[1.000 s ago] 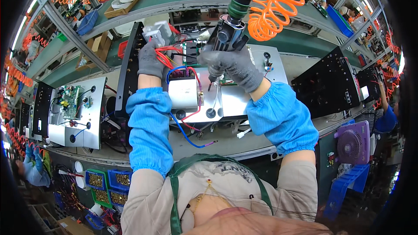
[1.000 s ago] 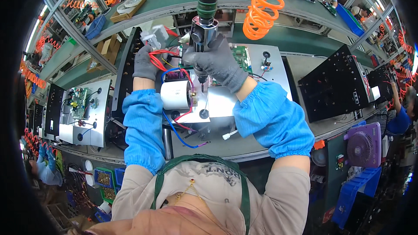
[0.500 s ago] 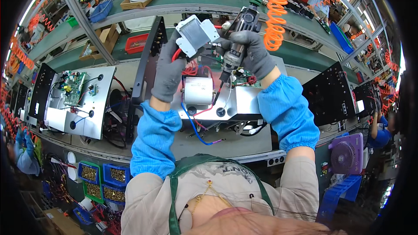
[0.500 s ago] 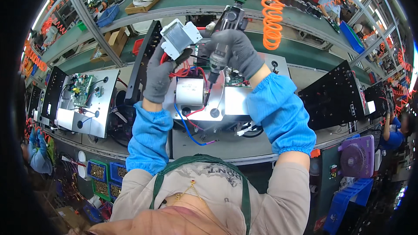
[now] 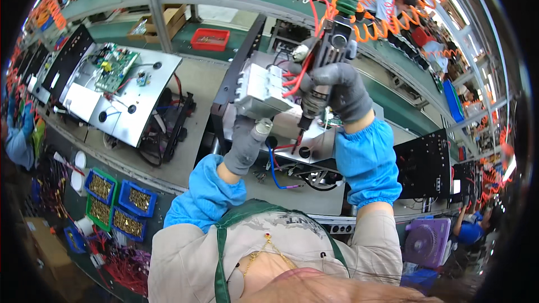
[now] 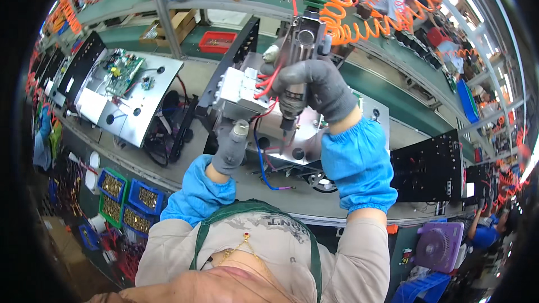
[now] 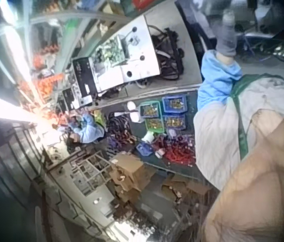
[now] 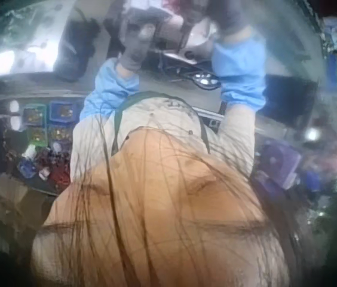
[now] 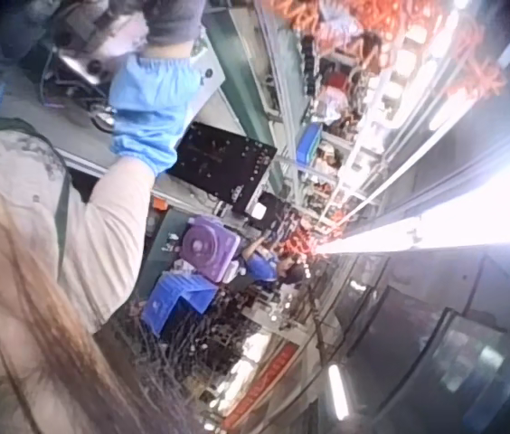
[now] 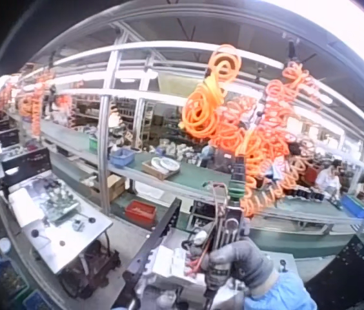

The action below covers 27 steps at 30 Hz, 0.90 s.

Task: The person assembles an electronic device by connecting wires to a circuit board and securing components with a pneumatic screwdriver. They handle a cylindrical component and a black panel, attaching them to the main chassis using screws.

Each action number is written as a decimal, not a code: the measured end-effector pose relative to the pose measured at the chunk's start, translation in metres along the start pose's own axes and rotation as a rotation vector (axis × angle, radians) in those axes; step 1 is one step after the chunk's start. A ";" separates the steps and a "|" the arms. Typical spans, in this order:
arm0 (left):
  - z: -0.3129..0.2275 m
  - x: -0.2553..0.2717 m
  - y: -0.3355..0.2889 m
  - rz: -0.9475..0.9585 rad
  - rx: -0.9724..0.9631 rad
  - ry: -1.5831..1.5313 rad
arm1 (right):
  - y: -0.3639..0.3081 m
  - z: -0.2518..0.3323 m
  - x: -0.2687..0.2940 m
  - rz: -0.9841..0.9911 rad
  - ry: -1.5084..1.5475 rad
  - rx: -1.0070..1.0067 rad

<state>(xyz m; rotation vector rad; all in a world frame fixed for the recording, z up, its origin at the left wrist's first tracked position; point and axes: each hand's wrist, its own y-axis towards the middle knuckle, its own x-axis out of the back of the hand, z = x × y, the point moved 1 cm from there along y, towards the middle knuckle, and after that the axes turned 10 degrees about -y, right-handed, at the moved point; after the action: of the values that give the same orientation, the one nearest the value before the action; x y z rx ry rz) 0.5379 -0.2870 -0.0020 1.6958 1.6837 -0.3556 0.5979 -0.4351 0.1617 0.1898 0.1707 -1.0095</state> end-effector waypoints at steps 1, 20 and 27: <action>-0.001 0.001 -0.006 -0.032 0.078 -0.056 | 0.004 -0.009 0.009 0.090 -0.003 -0.010; 0.019 0.037 -0.013 -0.109 0.152 -0.231 | 0.028 -0.052 -0.027 -0.006 -0.339 -0.167; -0.020 0.015 -0.027 -0.067 0.078 0.417 | 0.039 -0.046 -0.032 0.034 -0.358 -0.165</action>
<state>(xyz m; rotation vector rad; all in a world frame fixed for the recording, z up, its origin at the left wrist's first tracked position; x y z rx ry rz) 0.5088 -0.2655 -0.0053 1.8677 2.0508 -0.1007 0.6123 -0.3776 0.1273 -0.1392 -0.0758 -0.9741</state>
